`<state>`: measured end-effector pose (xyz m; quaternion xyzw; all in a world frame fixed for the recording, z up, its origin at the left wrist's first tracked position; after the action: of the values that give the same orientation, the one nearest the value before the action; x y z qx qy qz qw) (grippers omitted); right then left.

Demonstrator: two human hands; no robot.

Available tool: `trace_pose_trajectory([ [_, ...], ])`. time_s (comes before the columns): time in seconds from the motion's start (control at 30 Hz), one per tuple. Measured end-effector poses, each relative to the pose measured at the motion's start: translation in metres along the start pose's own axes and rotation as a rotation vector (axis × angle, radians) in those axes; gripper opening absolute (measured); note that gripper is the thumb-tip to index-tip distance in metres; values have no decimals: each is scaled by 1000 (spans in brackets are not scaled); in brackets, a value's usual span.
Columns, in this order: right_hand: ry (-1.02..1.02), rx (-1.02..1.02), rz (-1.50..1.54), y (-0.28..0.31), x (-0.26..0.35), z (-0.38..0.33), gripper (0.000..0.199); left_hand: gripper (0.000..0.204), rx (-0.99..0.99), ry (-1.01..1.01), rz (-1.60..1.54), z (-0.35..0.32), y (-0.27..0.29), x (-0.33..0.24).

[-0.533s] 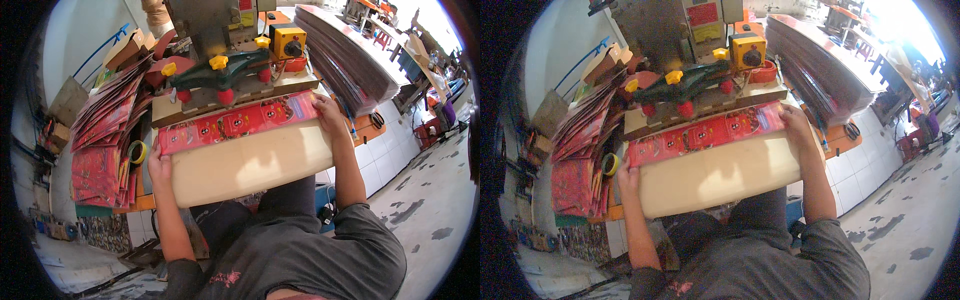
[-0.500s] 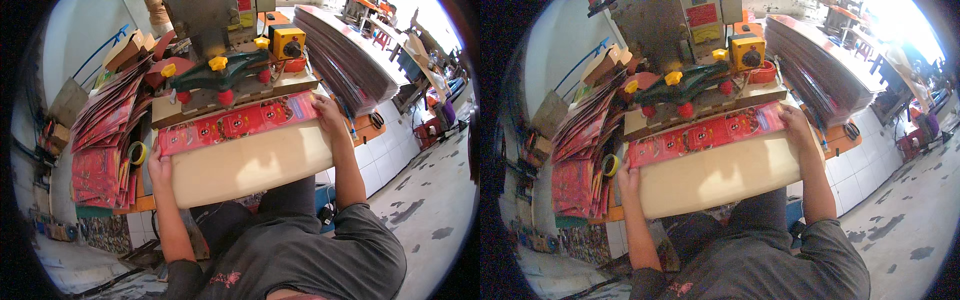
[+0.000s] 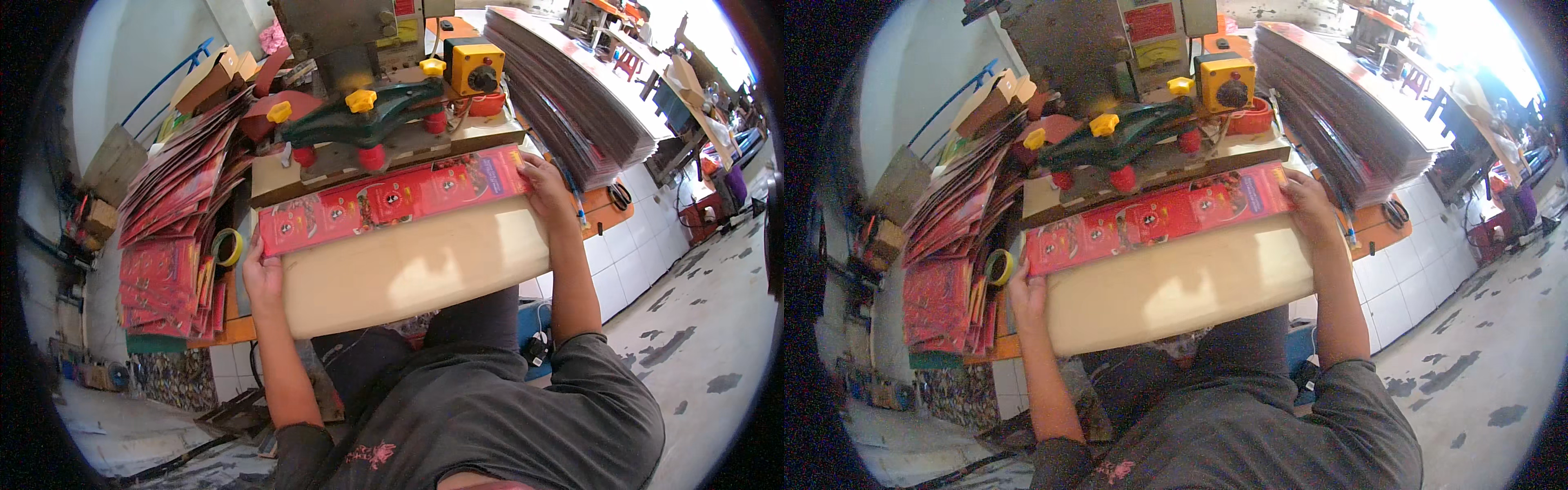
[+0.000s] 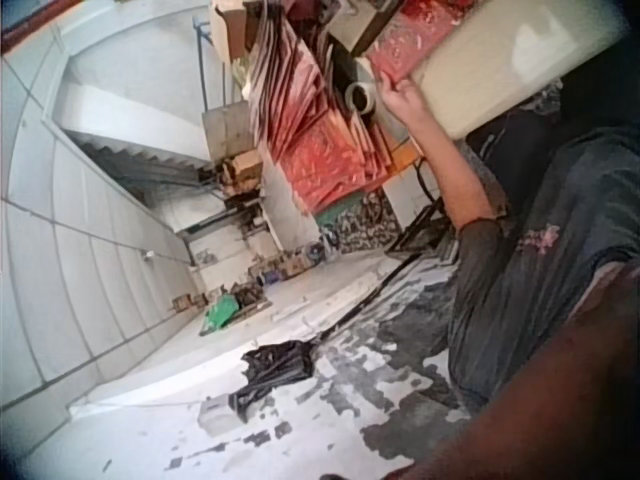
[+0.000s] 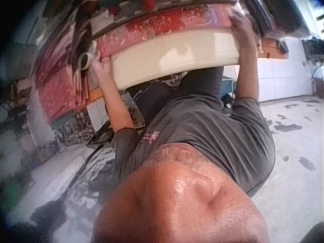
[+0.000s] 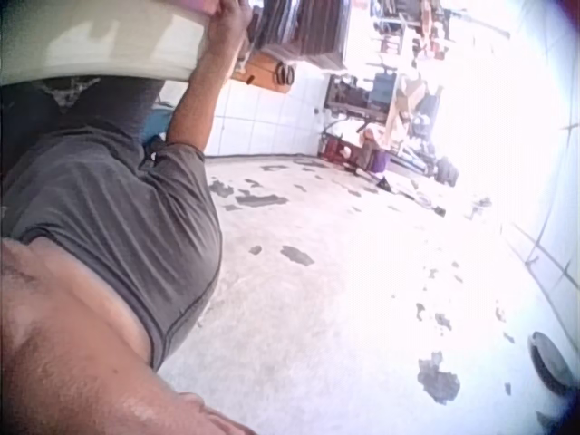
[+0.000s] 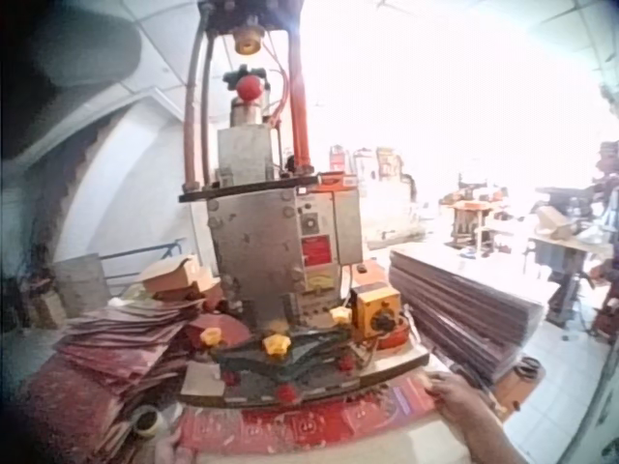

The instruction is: The person positions, aligns, and folds printed packaging strips on a work platform beneath a press machine by hand.

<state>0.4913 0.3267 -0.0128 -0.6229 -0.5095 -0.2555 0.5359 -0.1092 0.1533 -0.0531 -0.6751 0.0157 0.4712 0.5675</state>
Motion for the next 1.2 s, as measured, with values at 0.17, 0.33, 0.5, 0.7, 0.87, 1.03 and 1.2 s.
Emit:
trace_pose_trajectory([
  [0.17, 1, 18, -168, 2, 13, -27, 27, 32, -19, -38, 199, -37, -16, -26],
  [0.33, 29, -159, -499, 11, 33, -55, 18, 24, 90, 24, 336, -70, -20, -55],
  [0.5, 420, -487, -1065, -37, 51, -74, 26, 19, 63, -117, 323, -98, -47, -69],
  [0.7, 764, -45, -1162, -237, 35, -134, 25, 23, 99, -201, 288, -114, -85, -85],
  [0.87, 1041, 387, -1188, -361, 8, -156, 25, 37, 118, -282, 287, -123, -111, -95],
  [1.03, 1200, 599, -1151, -448, -11, -151, 25, 40, 91, -275, 288, -134, -125, -104],
  [1.2, 1250, 672, -1200, -485, -13, -142, 19, 46, 133, -372, 372, -132, -130, -109],
])
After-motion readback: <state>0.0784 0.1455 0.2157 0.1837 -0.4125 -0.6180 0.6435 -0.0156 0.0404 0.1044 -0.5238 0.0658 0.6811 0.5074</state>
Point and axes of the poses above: each hand's wrist, its own z-axis towards the middle knuckle, its own y-axis out of the back of the hand, x = y × z, the point moved 7 cm from there along z, towards the middle knuckle, and after that the axes turned 15 degrees about -y, right-handed, at the moved point
